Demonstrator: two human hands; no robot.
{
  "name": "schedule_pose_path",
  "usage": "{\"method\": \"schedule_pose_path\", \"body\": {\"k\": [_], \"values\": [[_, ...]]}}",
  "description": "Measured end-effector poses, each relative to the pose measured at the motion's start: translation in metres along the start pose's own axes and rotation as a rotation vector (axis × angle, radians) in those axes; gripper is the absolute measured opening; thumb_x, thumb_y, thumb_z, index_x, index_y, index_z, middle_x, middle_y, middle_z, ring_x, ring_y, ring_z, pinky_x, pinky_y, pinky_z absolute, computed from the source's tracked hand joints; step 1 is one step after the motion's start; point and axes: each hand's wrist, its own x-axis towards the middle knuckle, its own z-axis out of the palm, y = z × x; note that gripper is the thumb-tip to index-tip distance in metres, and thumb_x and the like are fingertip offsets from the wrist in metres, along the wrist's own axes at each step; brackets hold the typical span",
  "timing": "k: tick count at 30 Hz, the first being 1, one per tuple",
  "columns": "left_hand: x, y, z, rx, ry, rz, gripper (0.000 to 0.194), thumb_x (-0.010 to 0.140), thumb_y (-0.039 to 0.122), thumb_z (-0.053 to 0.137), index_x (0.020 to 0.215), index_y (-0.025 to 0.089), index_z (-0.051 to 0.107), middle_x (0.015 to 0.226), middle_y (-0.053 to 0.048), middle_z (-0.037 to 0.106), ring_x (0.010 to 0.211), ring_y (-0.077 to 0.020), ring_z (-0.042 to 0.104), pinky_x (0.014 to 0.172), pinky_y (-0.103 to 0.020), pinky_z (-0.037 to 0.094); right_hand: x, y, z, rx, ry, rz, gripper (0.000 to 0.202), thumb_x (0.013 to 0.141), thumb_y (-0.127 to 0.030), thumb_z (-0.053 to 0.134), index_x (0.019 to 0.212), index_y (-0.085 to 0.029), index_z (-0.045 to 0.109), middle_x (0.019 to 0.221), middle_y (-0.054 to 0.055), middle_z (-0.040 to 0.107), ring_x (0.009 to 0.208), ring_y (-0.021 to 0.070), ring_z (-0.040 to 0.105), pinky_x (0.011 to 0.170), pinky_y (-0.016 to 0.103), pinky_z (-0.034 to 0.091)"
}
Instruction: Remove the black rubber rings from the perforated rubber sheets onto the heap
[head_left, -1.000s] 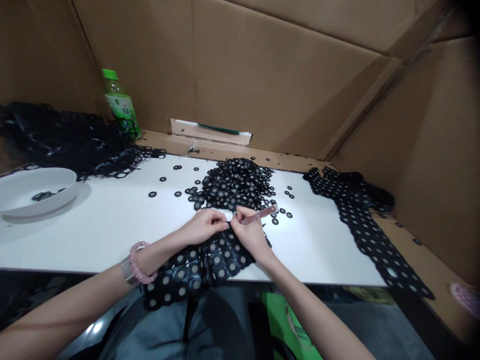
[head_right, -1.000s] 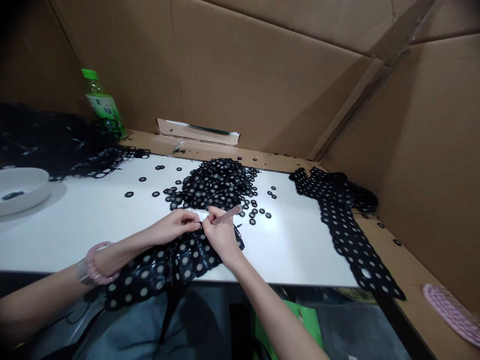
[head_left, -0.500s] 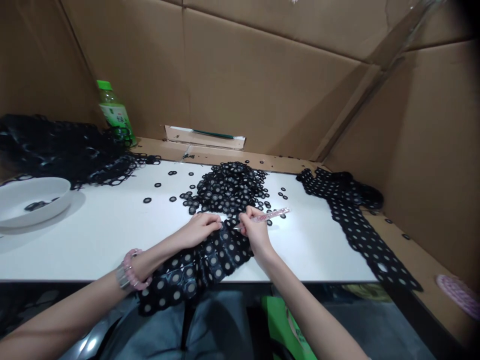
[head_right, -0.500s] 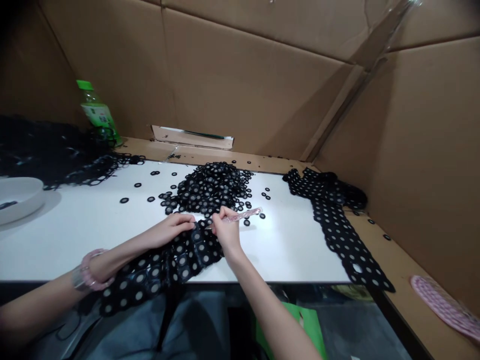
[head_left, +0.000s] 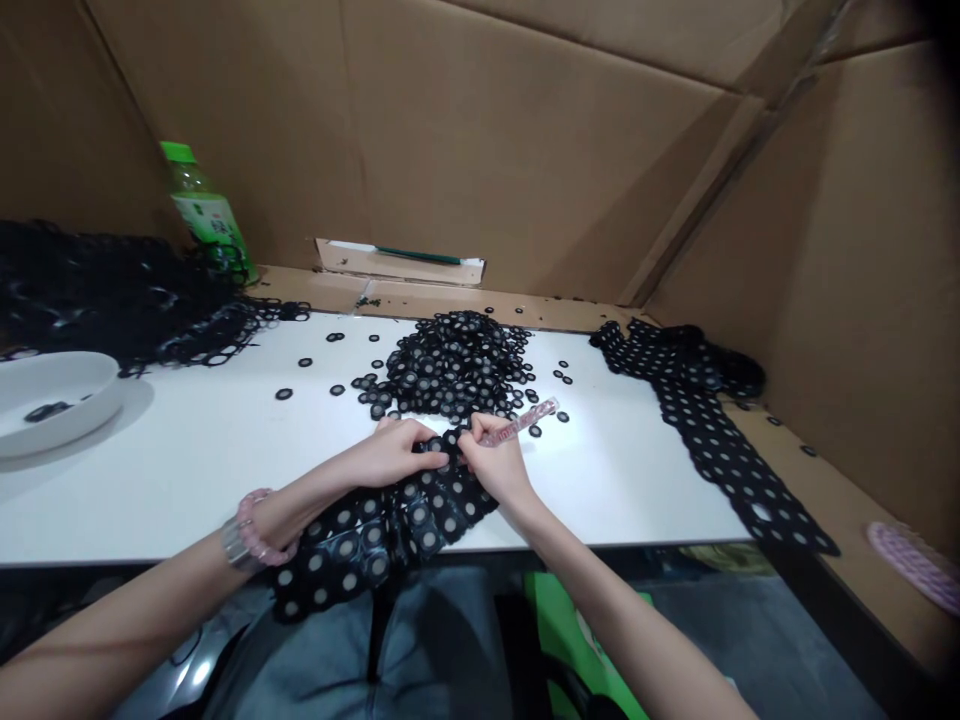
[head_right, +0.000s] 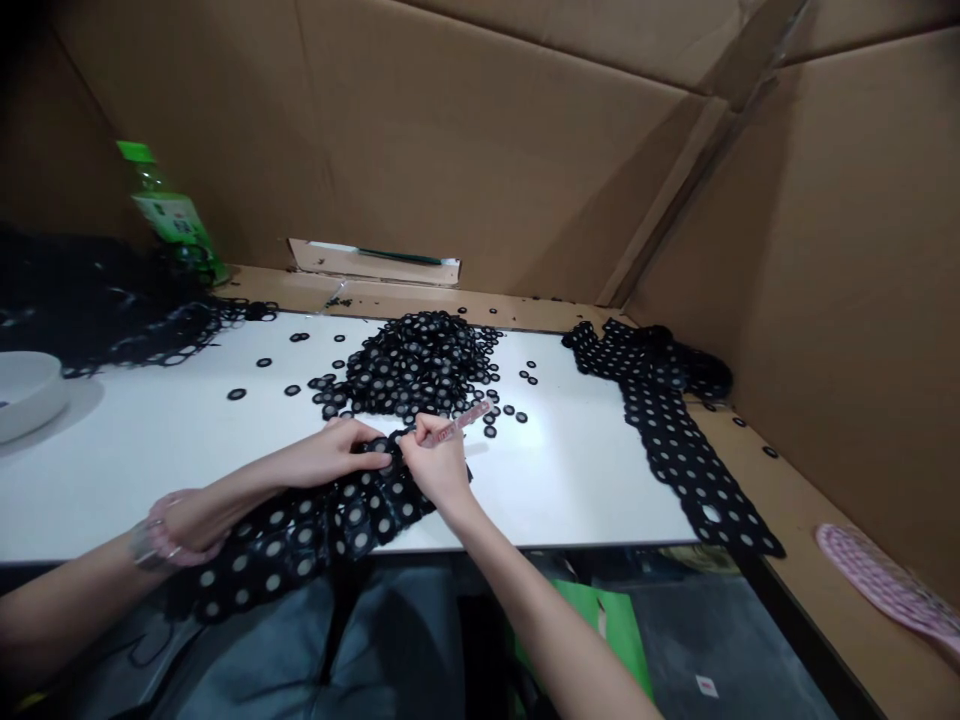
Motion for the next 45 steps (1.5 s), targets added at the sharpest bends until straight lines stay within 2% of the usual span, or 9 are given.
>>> {"method": "schedule_pose_path", "body": {"k": [4, 8, 13, 19, 22, 27, 33, 39, 45], "values": [[0.0, -0.001, 0.004, 0.001, 0.027, 0.004, 0.037, 0.076, 0.05, 0.044, 0.059, 0.016, 0.046, 0.057, 0.003, 0.044, 0.059, -0.0135, 0.04, 0.06, -0.022, 0.031, 0.0, 0.0, 0.001, -0.024, -0.007, -0.038, 0.027, 0.063, -0.015, 0.047, 0.048, -0.021, 0.026, 0.042, -0.008, 0.028, 0.043, 0.0089, 0.032, 0.045, 0.022, 0.025], [0.001, -0.005, 0.006, -0.119, 0.007, 0.03, 0.036, 0.075, 0.049, 0.045, 0.065, 0.016, 0.051, 0.06, 0.003, 0.047, 0.062, -0.0141, 0.041, 0.061, -0.023, 0.031, -0.004, -0.003, 0.004, -0.108, -0.047, -0.115, 0.029, 0.064, -0.013, 0.046, 0.047, -0.02, 0.025, 0.043, -0.007, 0.027, 0.045, 0.0086, 0.029, 0.045, 0.023, 0.023], [0.002, -0.008, 0.004, -0.248, -0.006, 0.023, 0.036, 0.074, 0.049, 0.047, 0.059, 0.016, 0.045, 0.056, 0.005, 0.039, 0.058, -0.0116, 0.034, 0.056, -0.021, 0.028, -0.006, -0.006, 0.005, -0.135, -0.077, -0.144, 0.029, 0.064, -0.011, 0.046, 0.047, -0.02, 0.024, 0.044, -0.007, 0.026, 0.044, 0.0082, 0.028, 0.045, 0.023, 0.022], [0.001, 0.0, 0.006, -0.155, 0.085, -0.011, 0.035, 0.076, 0.047, 0.044, 0.059, 0.017, 0.049, 0.059, 0.002, 0.048, 0.062, -0.0147, 0.043, 0.06, -0.023, 0.033, -0.002, -0.004, -0.007, 0.157, 0.027, 0.036, 0.029, 0.069, -0.019, 0.049, 0.049, -0.022, 0.028, 0.037, -0.01, 0.033, 0.035, 0.008, 0.037, 0.04, 0.02, 0.027], [-0.001, 0.006, 0.005, -0.149, 0.08, -0.037, 0.035, 0.073, 0.051, 0.049, 0.065, 0.017, 0.055, 0.065, 0.001, 0.055, 0.065, -0.0164, 0.048, 0.059, -0.023, 0.036, -0.01, -0.004, -0.013, 0.196, 0.032, 0.092, 0.03, 0.071, -0.023, 0.052, 0.051, -0.022, 0.029, 0.035, -0.01, 0.036, 0.032, 0.0078, 0.038, 0.037, 0.02, 0.028], [-0.003, 0.01, 0.002, -0.116, 0.016, -0.02, 0.03, 0.059, 0.044, 0.066, 0.067, 0.017, 0.056, 0.063, 0.004, 0.057, 0.065, -0.0162, 0.051, 0.056, -0.021, 0.037, -0.023, -0.005, -0.015, 0.076, -0.017, 0.084, 0.03, 0.07, -0.021, 0.051, 0.05, -0.022, 0.029, 0.036, -0.009, 0.038, 0.034, 0.008, 0.041, 0.038, 0.019, 0.031], [-0.002, 0.007, 0.005, -0.164, -0.007, 0.031, 0.023, 0.062, 0.035, 0.064, 0.074, 0.016, 0.06, 0.069, 0.003, 0.06, 0.069, -0.0163, 0.053, 0.062, -0.022, 0.039, -0.024, -0.006, -0.012, 0.023, -0.081, 0.103, 0.028, 0.069, -0.021, 0.051, 0.051, -0.021, 0.031, 0.036, -0.008, 0.039, 0.034, 0.0082, 0.041, 0.037, 0.019, 0.028], [-0.003, 0.003, 0.011, -0.194, 0.041, 0.053, 0.022, 0.064, 0.034, 0.063, 0.075, 0.015, 0.06, 0.066, 0.004, 0.057, 0.067, -0.0157, 0.051, 0.063, -0.023, 0.039, -0.026, -0.004, -0.011, 0.024, -0.1, 0.101, 0.028, 0.071, -0.023, 0.051, 0.052, -0.022, 0.031, 0.04, -0.008, 0.04, 0.036, 0.0093, 0.044, 0.037, 0.019, 0.029], [-0.002, 0.001, 0.013, -0.325, 0.037, 0.081, 0.021, 0.066, 0.029, 0.063, 0.081, 0.015, 0.061, 0.077, 0.001, 0.063, 0.075, -0.0178, 0.055, 0.071, -0.026, 0.042, -0.026, -0.01, -0.009, -0.226, -0.068, -0.092, 0.031, 0.069, -0.017, 0.048, 0.048, -0.02, 0.026, 0.043, -0.007, 0.03, 0.043, 0.0085, 0.033, 0.044, 0.022, 0.024]]}}
